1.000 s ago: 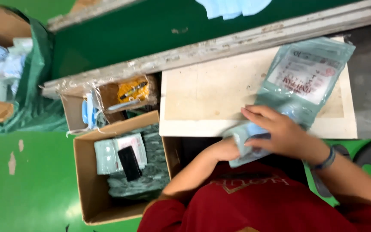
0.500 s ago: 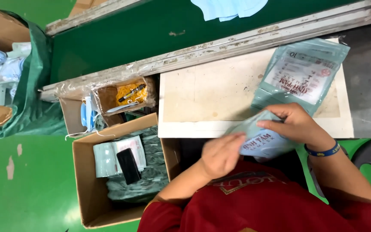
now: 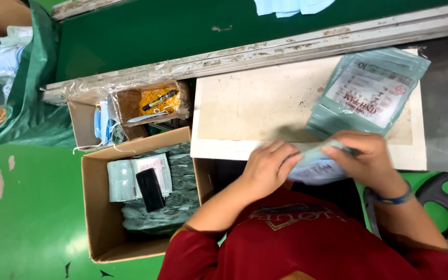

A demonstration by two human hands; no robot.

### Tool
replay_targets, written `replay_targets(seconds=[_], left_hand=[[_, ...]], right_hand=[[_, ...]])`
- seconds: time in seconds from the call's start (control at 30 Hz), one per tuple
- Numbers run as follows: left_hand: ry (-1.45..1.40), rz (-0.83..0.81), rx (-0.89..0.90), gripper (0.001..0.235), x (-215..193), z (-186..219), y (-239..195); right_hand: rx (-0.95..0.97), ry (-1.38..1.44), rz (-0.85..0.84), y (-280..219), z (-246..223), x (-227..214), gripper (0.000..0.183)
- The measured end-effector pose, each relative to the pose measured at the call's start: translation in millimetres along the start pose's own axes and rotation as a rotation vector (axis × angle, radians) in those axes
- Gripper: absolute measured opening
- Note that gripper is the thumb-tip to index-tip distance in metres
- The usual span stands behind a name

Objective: Packing blue face masks into clear plastic bags on a conveyor belt in a factory setting.

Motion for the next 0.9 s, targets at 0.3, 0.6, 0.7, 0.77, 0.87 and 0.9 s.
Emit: replay_targets(seconds=[0.3,0.6,0.7,0.77,0.87,0.9], left_hand=[[0.293,0.273,-0.627,0.051,-162,-168,-48],[0.197,0.801,-0.151,0.024,-244,-120,-29],[-0.132,0.431,-0.565,0.039,-176,-156,27],[0.030,0.371,-0.377,0.046,-159,-187,68],[0.437,0.329,-0.200,0.067,-163,-227,130],[0.675,0.354,-0.214,0.078,-170,-241,151]], right_hand=[[0.063,0.204,0.105,51,-17,-13,0.034],[0.015,-0.046,0.248,132,44,-6,0.025],[-0.202,-0.136,0.491,193,67,-14,0.022],[-0.125,-0.222,0.572,224,107,-10,0.025],[-0.048,-0.418,0.589,244,164,16,0.026],[-0.048,-0.533,0.515,248,184,30,0.025]])
Point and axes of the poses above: each hand's wrist, its own y-axis towards the middle knuckle, its own x-axis out of the palm, z = x × y, the point moved 4 cm from there along y, towards the middle knuckle, and after that the axes turned 7 degrees about -y, right-handed, at the moved point
